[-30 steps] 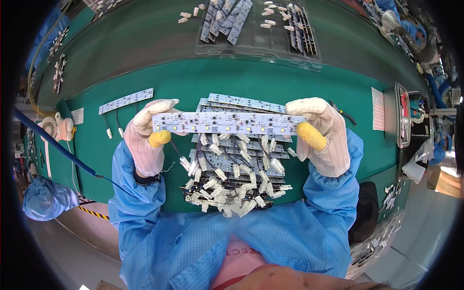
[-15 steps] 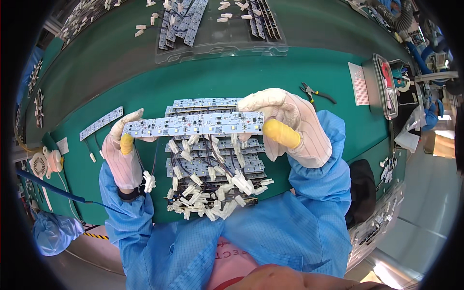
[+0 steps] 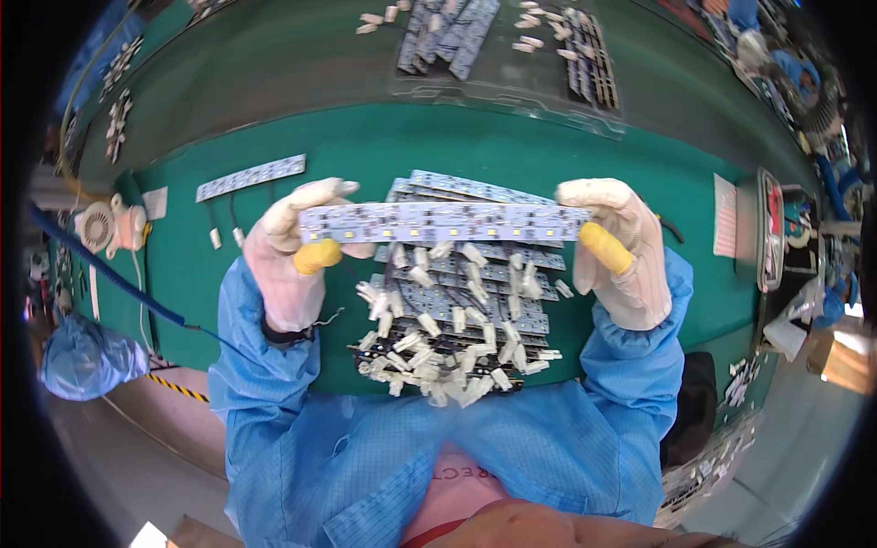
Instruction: Assembling components onto printed circuit boards at an industrial workstation.
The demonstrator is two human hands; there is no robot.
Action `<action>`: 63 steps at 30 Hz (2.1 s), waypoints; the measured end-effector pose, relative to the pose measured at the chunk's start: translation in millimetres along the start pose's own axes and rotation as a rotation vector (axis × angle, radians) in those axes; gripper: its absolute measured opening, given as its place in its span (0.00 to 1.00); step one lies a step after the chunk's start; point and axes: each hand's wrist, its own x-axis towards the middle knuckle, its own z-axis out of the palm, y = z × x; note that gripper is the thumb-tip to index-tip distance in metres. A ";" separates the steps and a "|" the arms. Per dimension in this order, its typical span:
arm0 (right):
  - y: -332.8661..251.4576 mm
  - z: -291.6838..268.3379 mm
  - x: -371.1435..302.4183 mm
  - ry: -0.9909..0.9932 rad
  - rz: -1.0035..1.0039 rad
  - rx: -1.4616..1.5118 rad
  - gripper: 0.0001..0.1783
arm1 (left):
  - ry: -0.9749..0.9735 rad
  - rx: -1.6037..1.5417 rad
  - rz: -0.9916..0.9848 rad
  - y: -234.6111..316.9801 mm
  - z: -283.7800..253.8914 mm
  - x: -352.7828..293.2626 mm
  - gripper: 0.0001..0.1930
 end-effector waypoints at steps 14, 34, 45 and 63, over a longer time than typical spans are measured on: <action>3.0 9.5 -0.6 0.008 -0.012 0.120 0.28 | 0.092 0.168 -0.152 14.6 6.1 11.1 0.20; 13.5 8.0 6.0 0.084 -0.071 0.090 0.31 | -0.037 -0.108 -0.116 10.4 -5.7 -0.4 0.27; 0.6 1.8 -4.7 -0.096 0.013 0.094 0.20 | 0.105 0.193 -0.172 8.7 7.7 13.2 0.22; 9.0 -7.2 8.4 -0.115 -0.025 -0.010 0.21 | 0.059 0.198 -0.091 8.4 1.7 3.3 0.28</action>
